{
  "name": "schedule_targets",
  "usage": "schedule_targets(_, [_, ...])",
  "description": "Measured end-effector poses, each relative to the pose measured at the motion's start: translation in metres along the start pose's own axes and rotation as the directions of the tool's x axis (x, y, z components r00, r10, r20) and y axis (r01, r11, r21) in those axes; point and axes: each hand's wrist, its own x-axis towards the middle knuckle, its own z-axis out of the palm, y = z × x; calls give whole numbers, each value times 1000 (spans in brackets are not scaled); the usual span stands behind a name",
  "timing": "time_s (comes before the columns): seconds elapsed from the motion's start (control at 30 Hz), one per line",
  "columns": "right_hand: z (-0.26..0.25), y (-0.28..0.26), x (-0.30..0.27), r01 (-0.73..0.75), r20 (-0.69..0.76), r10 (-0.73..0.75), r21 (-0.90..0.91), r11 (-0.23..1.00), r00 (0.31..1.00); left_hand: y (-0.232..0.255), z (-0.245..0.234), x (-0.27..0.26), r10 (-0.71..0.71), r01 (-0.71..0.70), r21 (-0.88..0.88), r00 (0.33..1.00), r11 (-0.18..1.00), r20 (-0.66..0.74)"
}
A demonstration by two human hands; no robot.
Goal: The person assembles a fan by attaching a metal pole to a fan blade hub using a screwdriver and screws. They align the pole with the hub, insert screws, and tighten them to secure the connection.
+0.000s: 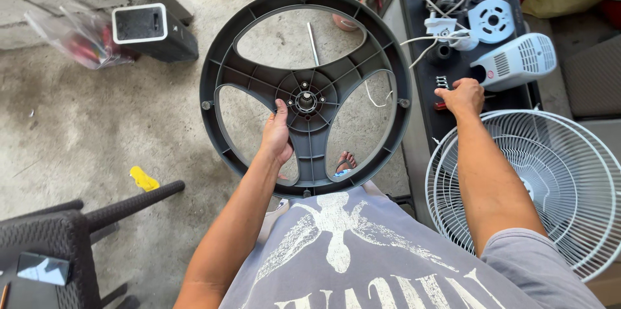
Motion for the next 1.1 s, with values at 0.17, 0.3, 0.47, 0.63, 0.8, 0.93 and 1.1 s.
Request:
schedule_targets(0.17, [8,-6,7,-22,2,22,-82,996,1000,-3,1,3,28,-27,27,1000,999,-9])
schedule_targets(0.3, [18,-4,21,-106,12,108,-92,990,994,-4,0,8,42,-39,54,997,998,-59])
schedule_targets(0.47, [28,2,28,-109,24,111,-61,992,994,-6,-6,9,101,-101,6,995,995,-12])
schedule_targets(0.63, [31,6,27,-39,-27,38,-59,997,999,-9,-8,12,211,-208,121,977,971,-19])
schedule_targets(0.8, [23,7,19,20,-108,-20,-1,1000,994,-7,-11,10,193,-194,5,980,981,45])
schedule_targets(0.93, [3,-7,17,350,-396,-297,67,934,869,-4,-15,13,168,-168,-11,985,986,30])
schedule_targets(1.1, [-50,-74,-26,539,-484,-317,436,720,815,0,-23,11,137,-136,-83,990,987,11])
